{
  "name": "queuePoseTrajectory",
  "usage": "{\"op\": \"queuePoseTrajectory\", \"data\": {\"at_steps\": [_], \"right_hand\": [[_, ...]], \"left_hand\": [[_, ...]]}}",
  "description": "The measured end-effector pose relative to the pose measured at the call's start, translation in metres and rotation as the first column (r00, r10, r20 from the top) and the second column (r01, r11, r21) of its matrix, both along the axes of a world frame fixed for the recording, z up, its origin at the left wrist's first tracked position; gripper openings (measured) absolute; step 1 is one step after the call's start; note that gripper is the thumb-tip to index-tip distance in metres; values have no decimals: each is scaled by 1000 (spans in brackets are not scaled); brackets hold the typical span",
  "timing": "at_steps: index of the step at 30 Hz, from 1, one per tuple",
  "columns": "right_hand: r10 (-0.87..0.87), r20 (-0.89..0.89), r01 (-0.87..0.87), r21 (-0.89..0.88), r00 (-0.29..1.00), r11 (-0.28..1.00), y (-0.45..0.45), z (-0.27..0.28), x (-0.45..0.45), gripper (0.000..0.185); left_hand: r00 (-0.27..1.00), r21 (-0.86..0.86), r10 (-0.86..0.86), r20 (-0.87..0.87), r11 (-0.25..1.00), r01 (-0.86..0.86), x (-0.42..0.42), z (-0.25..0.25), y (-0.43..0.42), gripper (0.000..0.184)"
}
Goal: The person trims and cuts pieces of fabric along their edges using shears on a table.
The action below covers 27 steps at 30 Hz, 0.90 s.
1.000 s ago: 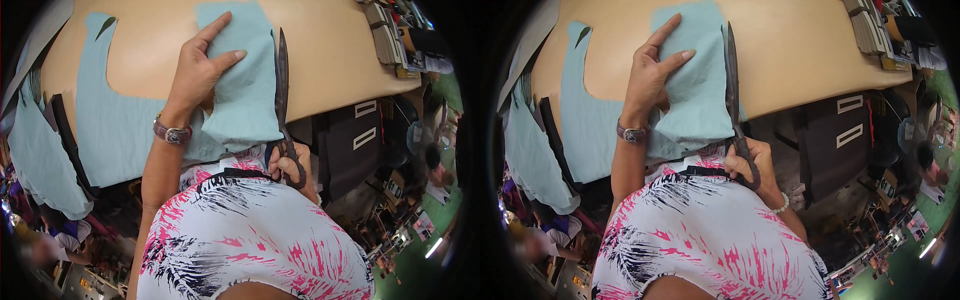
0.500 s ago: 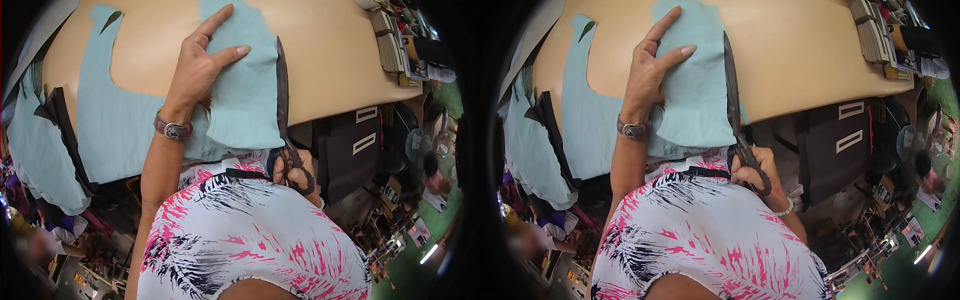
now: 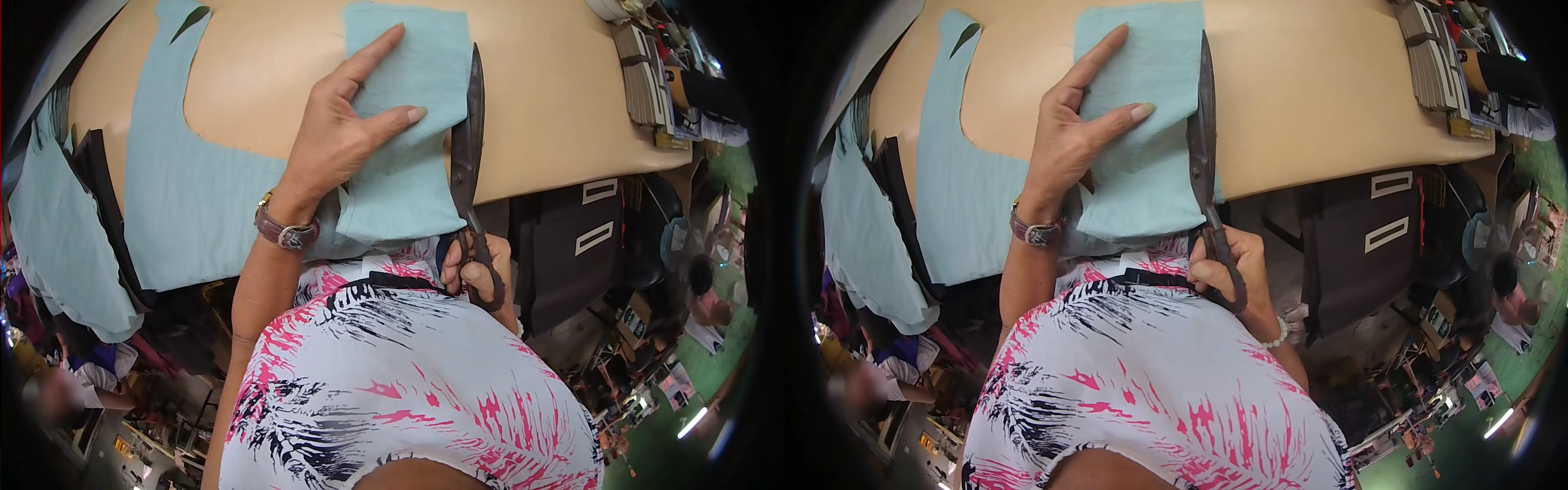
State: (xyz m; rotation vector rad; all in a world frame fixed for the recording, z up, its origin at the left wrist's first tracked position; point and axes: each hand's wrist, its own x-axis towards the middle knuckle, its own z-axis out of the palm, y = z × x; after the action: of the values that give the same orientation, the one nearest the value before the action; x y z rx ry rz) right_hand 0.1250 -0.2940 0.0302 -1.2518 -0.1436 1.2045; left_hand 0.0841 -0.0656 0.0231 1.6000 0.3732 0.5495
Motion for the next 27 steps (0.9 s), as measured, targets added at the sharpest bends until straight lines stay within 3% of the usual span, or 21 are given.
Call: {"op": "queuePoseTrajectory", "data": {"at_steps": [27], "right_hand": [[0,41,2,-43,999,999,1,1,-3,21]], "left_hand": [[1000,11,15,-6,1000,-15,-2,1,-5,67]]}}
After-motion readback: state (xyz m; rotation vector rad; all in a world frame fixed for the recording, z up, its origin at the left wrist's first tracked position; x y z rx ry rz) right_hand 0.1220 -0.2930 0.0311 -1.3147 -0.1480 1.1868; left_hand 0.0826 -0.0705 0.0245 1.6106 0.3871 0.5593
